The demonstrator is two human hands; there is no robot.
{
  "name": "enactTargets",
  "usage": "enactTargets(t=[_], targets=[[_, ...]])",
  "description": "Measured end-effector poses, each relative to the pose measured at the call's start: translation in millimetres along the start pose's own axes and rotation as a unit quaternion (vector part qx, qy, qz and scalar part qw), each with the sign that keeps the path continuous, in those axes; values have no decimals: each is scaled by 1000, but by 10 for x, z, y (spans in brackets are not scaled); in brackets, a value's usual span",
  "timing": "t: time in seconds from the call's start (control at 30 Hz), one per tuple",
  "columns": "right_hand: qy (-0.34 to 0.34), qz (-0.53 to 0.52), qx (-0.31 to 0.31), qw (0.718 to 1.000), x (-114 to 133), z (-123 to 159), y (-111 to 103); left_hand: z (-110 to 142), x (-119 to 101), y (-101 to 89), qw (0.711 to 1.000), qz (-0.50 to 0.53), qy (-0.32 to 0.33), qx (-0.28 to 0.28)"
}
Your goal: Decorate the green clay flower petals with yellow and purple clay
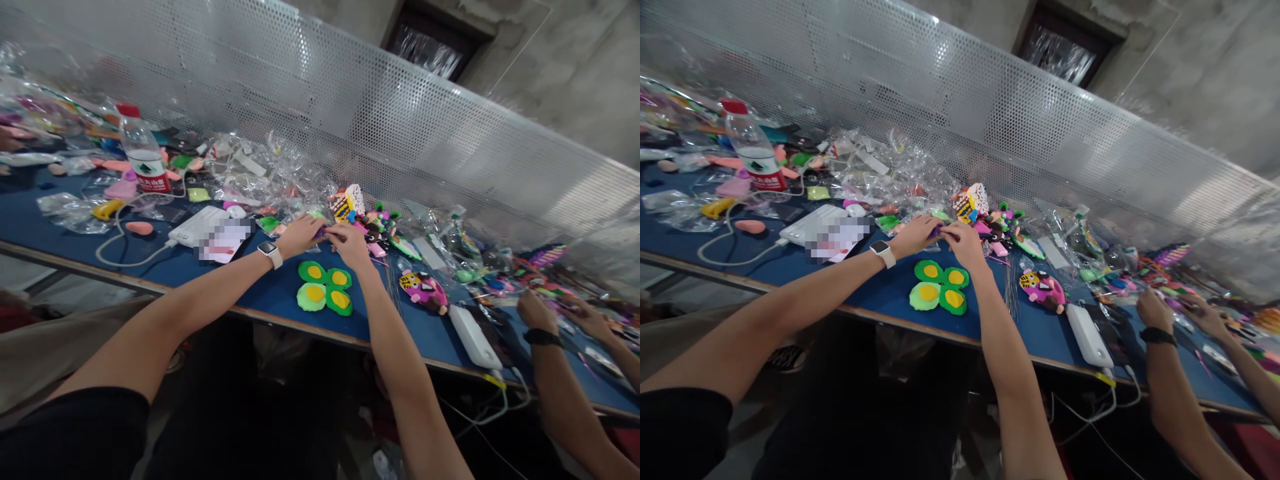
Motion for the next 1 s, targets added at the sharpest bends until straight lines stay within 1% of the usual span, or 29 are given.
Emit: enactTargets(t=[0.13, 0.2, 0.27, 0.33, 0.4, 0.43, 0.5, 0.53, 0.57, 0.6, 0.63, 0.7, 0.83, 0.9, 1.0], targets=[[-17, 52, 40, 998, 56, 8, 8, 13, -50, -65, 998, -53, 34, 30], [-28, 63, 31, 997, 88, 13, 6, 4, -69, -82, 997, -54, 35, 39], [-37, 65, -1, 997, 113, 12, -19, -12, -71, -80, 998, -41, 23, 46], [-43, 43, -55, 997, 123, 5, -81, -26, -44, -58, 998, -30, 3, 53], [-43, -9, -138, 989, 104, -9, -187, -25, 20, -26, 997, -31, -19, 62], [-43, -39, -187, 981, 83, -17, -252, -19, 66, -12, 997, -35, -33, 66], [-49, -85, -287, 953, 26, -32, -387, -1, 170, 7, 995, -41, -64, 66], [-53, -97, -326, 939, -6, -38, -444, 7, 220, 9, 994, -41, -80, 62], [-56, -104, -352, 929, -39, -45, -485, 14, 262, 6, 993, -39, -95, 55], [-56, -109, -362, 924, -71, -52, -507, 18, 293, -1, 993, -36, -105, 46], [-54, -113, -358, 925, -101, -60, -507, 20, 311, -9, 993, -33, -111, 36], [-40, -122, -321, 938, -149, -72, -446, 15, 313, -26, 993, -27, -114, 17], [-15, -123, -232, 965, -183, -59, -211, 2, 254, -35, 996, -9, -90, -12], [-3, -108, -172, 979, -170, -42, -106, 1, 236, -22, 997, 0, -75, -15], [-11, -36, -75, 996, -117, -12, -3, 8, 237, 9, 998, 12, -58, -7]])
Point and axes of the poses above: each hand's wrist, its own z-axis away from the middle knuckle, its own y-axis out of the palm, x = y × z, the point moved 2 cm from there along -z, towards the middle knuckle, and after that the axes turned 9 degrees about -z, right-handed, at the moved point
